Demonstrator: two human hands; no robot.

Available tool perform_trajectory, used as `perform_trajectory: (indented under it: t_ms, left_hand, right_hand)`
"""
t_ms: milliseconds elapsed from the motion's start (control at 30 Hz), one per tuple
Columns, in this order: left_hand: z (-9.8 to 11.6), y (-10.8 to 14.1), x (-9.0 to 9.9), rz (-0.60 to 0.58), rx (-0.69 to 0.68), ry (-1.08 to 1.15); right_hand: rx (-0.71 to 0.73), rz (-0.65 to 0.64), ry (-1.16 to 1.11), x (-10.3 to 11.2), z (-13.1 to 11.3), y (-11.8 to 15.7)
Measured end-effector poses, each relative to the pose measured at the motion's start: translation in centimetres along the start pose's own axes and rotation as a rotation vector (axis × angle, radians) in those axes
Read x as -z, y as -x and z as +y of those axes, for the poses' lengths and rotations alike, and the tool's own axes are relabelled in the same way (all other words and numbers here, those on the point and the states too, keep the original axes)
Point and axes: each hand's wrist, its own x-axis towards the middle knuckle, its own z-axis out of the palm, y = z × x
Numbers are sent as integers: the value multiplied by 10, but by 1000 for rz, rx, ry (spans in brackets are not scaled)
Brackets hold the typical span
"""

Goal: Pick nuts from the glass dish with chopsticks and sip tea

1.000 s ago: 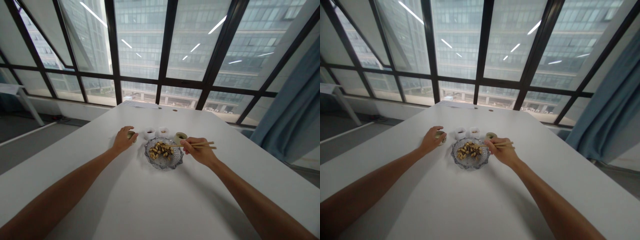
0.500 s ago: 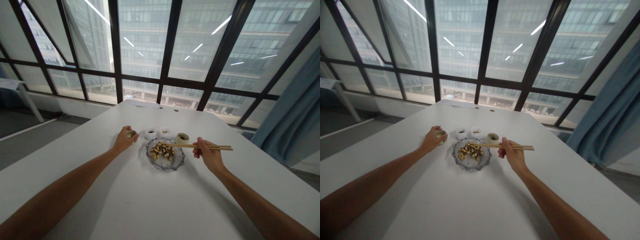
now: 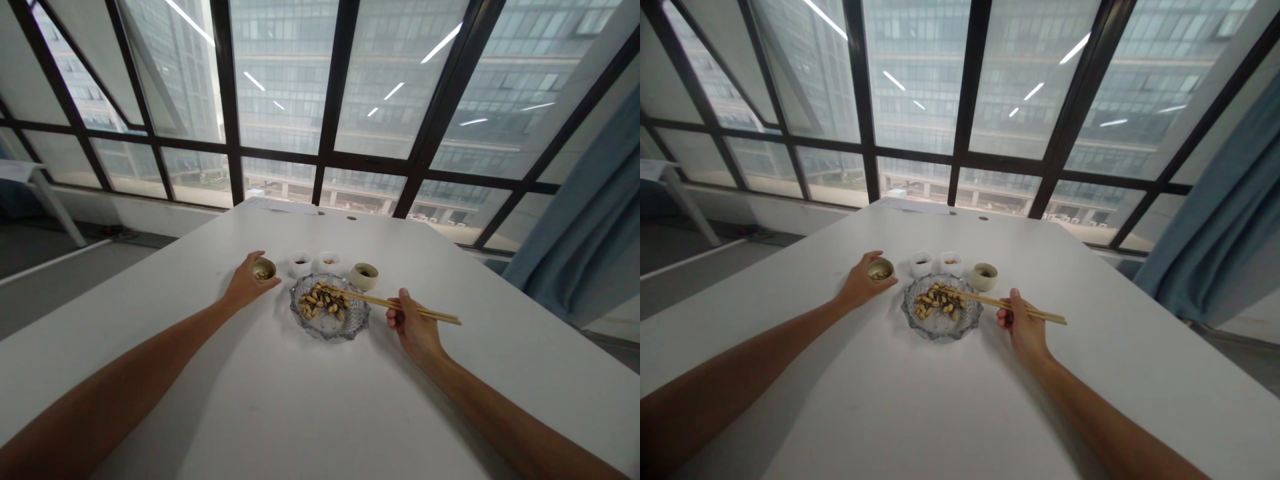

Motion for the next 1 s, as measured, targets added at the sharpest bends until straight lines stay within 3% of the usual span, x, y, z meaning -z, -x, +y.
perform_trajectory:
  t_ms: [267, 500, 633, 833, 1000]
  left_hand:
    - [-3, 0, -2, 5, -297, -96]
    - [-3, -1, -2, 13, -358, -102]
    - [2, 0, -1, 20, -276, -59]
    - [8, 0, 3, 36, 13, -15]
    - [2, -3, -1, 52, 78, -15]
  right_hand:
    - [4, 3, 5, -4, -3, 5]
    - [14, -3, 23, -6, -4, 6]
    - [14, -9, 33, -4, -3, 6]
    - [34, -32, 39, -2, -1, 4]
    - [61, -44, 63, -2, 0, 3]
